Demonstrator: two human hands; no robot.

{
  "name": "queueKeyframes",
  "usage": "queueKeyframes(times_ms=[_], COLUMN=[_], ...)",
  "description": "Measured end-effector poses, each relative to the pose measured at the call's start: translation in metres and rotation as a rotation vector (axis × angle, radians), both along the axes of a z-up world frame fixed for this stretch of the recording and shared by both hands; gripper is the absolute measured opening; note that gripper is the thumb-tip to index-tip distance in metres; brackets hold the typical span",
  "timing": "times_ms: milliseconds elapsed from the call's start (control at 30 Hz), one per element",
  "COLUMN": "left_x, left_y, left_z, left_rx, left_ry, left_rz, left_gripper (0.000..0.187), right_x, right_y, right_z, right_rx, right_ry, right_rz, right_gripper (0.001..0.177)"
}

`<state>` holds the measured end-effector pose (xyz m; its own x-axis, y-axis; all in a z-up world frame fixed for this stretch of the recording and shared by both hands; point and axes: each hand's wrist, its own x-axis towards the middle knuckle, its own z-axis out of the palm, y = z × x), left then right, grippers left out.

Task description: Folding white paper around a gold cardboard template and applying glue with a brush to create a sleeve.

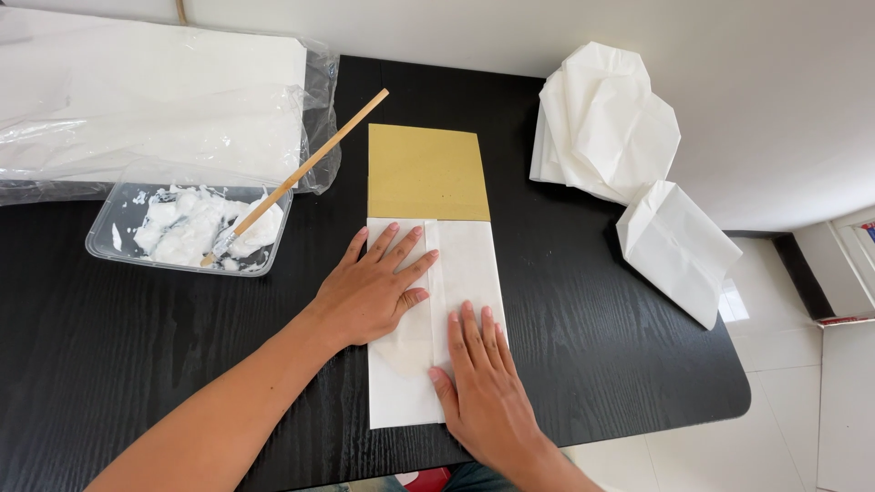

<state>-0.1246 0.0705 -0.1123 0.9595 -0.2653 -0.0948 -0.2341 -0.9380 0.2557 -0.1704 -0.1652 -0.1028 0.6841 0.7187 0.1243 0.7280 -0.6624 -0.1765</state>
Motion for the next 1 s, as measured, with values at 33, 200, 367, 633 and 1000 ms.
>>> queueKeyframes(times_ms=[33,200,367,633,1000], left_x=[0.000,-0.001,-0.001,0.000,-0.001], left_y=[0.000,0.002,0.003,0.005,0.004], left_z=[-0.001,0.002,0.002,0.000,-0.008], left_rx=[0.002,0.023,0.006,-0.082,0.007], left_ry=[-0.015,-0.015,-0.026,-0.067,-0.086], left_rz=[-0.004,-0.014,-0.024,0.014,0.007], left_gripper=[0.062,0.063,0.061,0.066,0.089], right_x=[-0.006,-0.025,-0.019,0.013,0.049], right_y=[-0.003,-0.016,-0.029,-0.033,-0.008], right_z=[0.001,0.005,0.035,0.036,0.041], right_rx=[0.004,0.017,0.117,0.143,0.088], right_ry=[0.009,0.134,0.452,0.292,0.327], right_rz=[-0.032,-0.124,-0.183,0.097,0.256], right_gripper=[0.071,0.087,0.077,0.058,0.057])
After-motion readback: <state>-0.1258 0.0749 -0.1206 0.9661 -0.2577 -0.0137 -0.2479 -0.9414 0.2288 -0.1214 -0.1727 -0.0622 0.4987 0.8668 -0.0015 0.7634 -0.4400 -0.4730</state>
